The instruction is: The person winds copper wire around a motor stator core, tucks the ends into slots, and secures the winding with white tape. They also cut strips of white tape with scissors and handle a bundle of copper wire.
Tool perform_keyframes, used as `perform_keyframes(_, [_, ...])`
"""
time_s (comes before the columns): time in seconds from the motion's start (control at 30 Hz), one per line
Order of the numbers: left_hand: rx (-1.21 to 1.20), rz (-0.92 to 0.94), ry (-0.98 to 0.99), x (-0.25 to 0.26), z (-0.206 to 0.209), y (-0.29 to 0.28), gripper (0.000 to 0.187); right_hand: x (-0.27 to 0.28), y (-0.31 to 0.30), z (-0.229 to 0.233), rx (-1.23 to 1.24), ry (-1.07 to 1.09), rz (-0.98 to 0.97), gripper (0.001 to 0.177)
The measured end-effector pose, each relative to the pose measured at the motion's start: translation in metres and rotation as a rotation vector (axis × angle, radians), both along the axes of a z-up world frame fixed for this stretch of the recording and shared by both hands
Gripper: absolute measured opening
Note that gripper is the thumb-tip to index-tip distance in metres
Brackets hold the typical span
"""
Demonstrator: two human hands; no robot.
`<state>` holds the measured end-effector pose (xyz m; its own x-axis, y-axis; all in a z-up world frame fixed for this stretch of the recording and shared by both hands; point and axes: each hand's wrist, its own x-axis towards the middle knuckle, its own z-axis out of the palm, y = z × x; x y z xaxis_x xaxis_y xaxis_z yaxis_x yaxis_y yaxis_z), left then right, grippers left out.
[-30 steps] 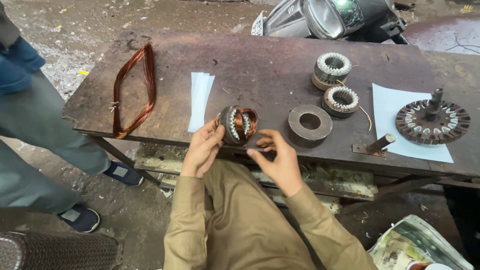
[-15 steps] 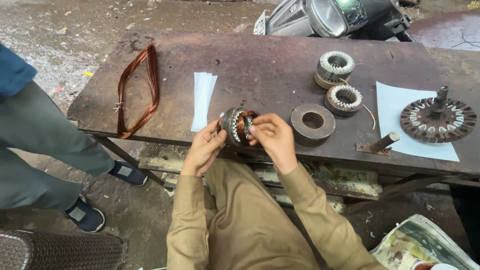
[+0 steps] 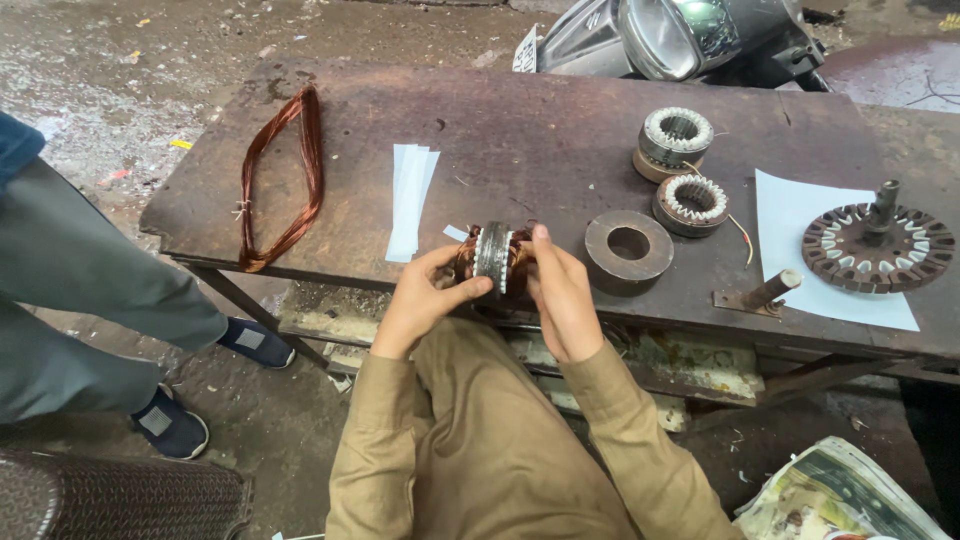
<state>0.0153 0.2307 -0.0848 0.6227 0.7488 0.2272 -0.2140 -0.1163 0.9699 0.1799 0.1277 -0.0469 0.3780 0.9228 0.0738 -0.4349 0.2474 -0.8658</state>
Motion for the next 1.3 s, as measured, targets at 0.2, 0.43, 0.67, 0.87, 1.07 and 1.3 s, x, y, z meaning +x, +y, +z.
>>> perform_keyframes(0.2, [0.111,0.122,0.161,-0.004,0.006,0.004,0.045,-0.005,0.005,0.016,-0.044,-0.006,0.262,0.054])
perform_keyframes(0.43, [0.189,0.542,0.159,0.013,0.005,-0.019,0.029,-0.030,0.007,0.004,0.052,-0.380,0.017,0.037])
perform_keyframes(0.67, [0.161,0.684,0.117,0.021,0.018,-0.049,0.019,-0.045,0.007,-0.008,0.116,-0.504,-0.219,0.032])
perform_keyframes(0.87, [0.299,0.865,0.096,0.035,0.027,-0.077,0.016,-0.061,0.003,-0.001,-0.036,-0.672,-0.465,0.030])
perform_keyframes(1.07, [0.334,0.821,0.078,0.035,0.010,-0.068,0.026,-0.036,0.001,0.005,0.068,-0.395,-0.162,0.028])
perform_keyframes(1.3, [-0.008,0.437,-0.196,0.021,-0.024,-0.014,0.029,-0.011,-0.006,-0.016,0.070,-0.281,-0.101,0.027])
